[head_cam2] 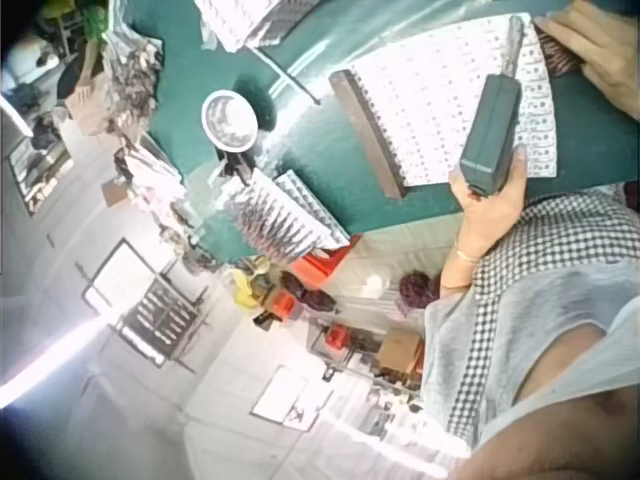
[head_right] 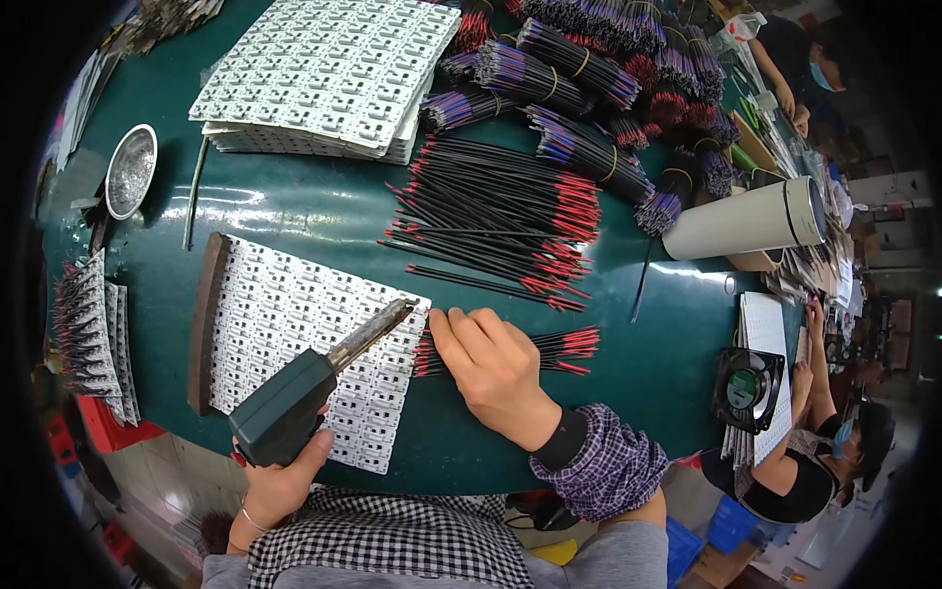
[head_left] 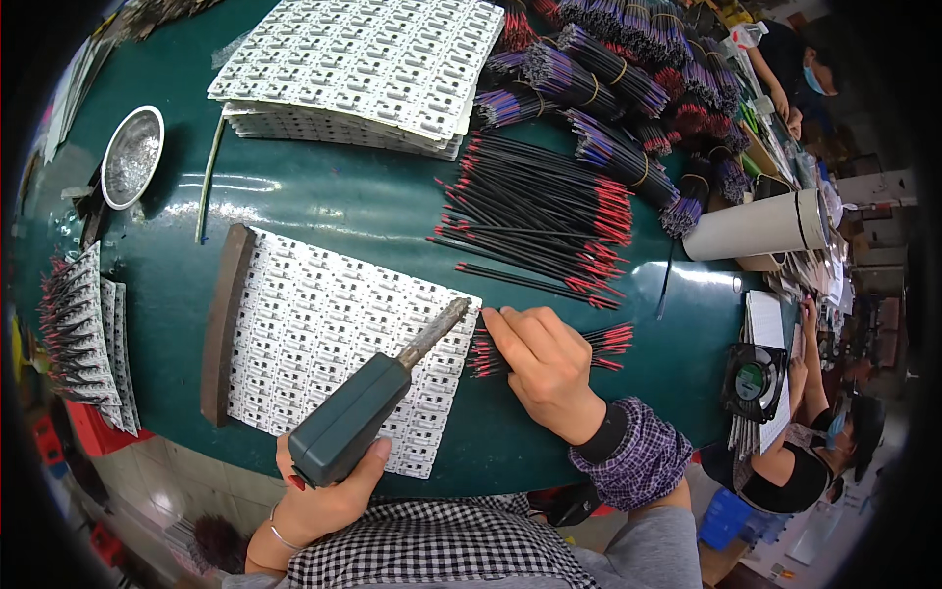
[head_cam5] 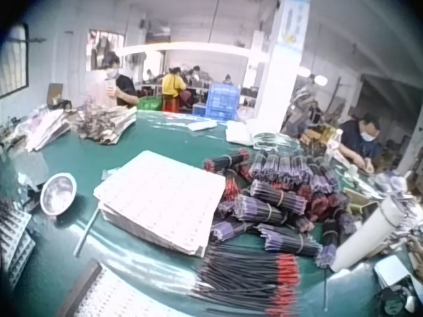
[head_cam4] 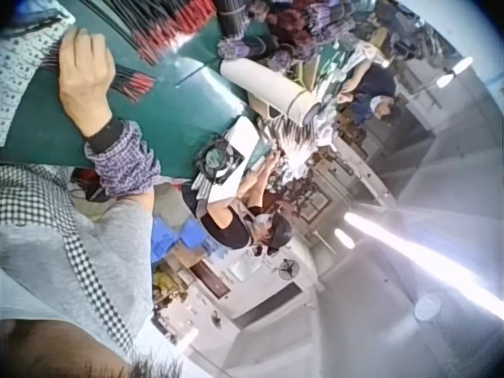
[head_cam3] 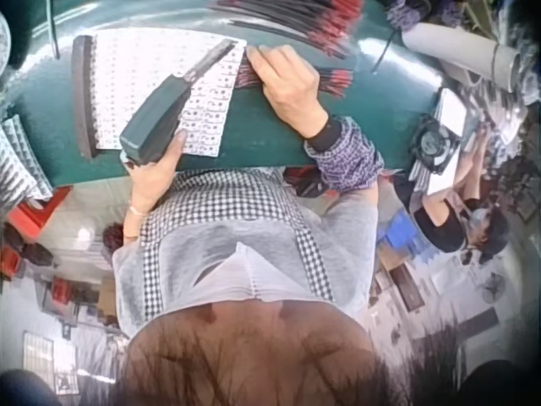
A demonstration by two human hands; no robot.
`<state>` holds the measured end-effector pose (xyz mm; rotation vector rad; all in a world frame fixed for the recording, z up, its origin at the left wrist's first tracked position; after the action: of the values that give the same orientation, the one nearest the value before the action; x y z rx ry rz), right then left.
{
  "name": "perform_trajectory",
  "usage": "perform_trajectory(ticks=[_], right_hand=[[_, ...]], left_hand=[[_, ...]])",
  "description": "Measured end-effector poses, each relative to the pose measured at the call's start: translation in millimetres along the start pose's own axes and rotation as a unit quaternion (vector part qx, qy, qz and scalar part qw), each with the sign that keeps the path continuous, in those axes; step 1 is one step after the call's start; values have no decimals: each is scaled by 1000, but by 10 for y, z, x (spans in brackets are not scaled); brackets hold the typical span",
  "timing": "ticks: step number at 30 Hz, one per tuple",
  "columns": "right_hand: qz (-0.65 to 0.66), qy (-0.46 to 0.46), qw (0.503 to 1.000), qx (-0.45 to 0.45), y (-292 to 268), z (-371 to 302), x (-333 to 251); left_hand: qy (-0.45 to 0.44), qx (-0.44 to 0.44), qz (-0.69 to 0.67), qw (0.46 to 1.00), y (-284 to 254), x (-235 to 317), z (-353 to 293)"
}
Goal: The person finishes heating wires on a panel using a handheld tool, moves the panel onto a stack, places a new panel on the table under a metal bar, and positions bundles of wires onto the panel while heating them with the tool.
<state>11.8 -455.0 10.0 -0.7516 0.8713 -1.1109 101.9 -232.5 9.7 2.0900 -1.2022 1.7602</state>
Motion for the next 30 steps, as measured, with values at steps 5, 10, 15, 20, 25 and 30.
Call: perform_trajectory(ticks=[5,10,15,20,25,30], right_hand=[[-8,0,1000,-16,-8,-11,-1],[-21,-8,1000,-15,4,-1,1],[-41,-17,999,-13,9,-2,4],[-55,-22,998,-14,22,16,-15],[-54,-20,998,-12,18,-9,-1],[-44,-18,999,-12,7,11,4]], left_hand=[[-22,-29,-49,998,43,101,110],[-68,-44,-63,995,76,91,130],[-64,-60,-32,996,99,127,141],[-71,-72,-7,995,72,135,129],[-90,-68,-7,994,91,85,94],[-87,-21,-27,996,17,-58,1]])
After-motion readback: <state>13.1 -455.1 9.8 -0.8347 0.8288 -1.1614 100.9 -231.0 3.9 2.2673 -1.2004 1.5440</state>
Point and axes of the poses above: each hand's wrist, its own z-axis towards the middle knuckle, its own y-axis out of the palm, x = y × z, the point moved 6 cm from there along z, towards the middle knuckle, and after that the axes turned 12 degrees about -y, right-handed, at the moved point
